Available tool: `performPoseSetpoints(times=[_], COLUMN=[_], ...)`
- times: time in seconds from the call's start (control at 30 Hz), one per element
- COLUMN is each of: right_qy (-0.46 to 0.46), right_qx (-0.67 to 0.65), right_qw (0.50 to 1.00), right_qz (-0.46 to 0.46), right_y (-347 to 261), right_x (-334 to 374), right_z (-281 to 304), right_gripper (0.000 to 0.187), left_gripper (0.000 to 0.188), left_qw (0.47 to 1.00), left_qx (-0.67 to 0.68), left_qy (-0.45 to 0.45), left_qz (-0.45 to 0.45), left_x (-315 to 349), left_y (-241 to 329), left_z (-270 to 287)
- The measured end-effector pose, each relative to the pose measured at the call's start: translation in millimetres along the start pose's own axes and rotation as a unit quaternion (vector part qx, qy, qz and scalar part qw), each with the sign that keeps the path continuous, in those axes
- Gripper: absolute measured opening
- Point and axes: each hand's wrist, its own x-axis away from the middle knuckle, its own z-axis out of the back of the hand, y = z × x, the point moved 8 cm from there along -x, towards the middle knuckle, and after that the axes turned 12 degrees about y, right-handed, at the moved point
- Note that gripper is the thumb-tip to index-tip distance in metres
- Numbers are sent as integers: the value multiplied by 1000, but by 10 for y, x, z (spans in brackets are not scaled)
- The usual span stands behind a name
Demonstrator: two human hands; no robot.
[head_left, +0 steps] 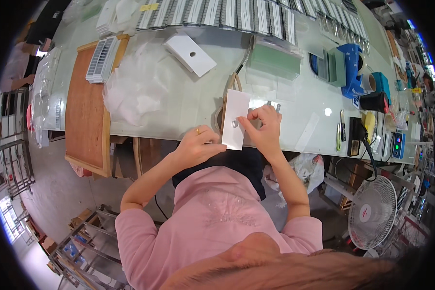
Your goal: Assembling small solar panels by applying components and adhesive strips at a workbench.
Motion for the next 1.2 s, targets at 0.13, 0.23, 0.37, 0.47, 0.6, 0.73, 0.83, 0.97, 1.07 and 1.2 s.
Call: performPoseSetpoints(times=[0.13, 0.23, 0.37, 0.47, 0.6, 0.73, 0.83, 0.97, 1.07, 1.2], right_qy=[12, 11, 5, 9, 14, 1, -7, -37, -102, -37], right_qx=[42, 58, 66, 62, 59, 67, 84, -5, 22, 170], right_qw=[999, 998, 997, 997, 997, 997, 996, 996, 966, 893], right_qz=[27, 37, 38, 36, 39, 36, 25, 87, 236, 416], right_y=[-9, -2, 3, -2, 30, 19, 25, -16, -433, -590], right_x=[41, 42, 43, 35, 31, 21, 20, 81, 226, 385], right_z=[-21, -36, -54, -46, -68, -67, -57, -55, 78, 20], right_gripper=[24, 24, 25, 25, 26, 26, 32, 42, 45, 35], left_gripper=[23, 19, 28, 28, 27, 23, 18, 16, 25, 41], left_qw=[1000, 999, 999, 999, 999, 998, 997, 993, 994, 998], left_qx=[-3, -15, -27, -24, -26, -30, -47, -81, -70, -14], left_qy=[-12, -34, -39, -31, -23, -46, -67, -89, -82, -53], left_qz=[17, 24, 13, 14, 18, 5, -11, 0, 1, 38], left_x=[52, 60, 104, 96, 85, 48, -53, -20, -83, -302], left_y=[-117, -143, -164, -167, -182, -167, -82, -126, -116, -151], left_z=[-27, -52, -65, -62, -58, -89, -146, -267, -237, -68])
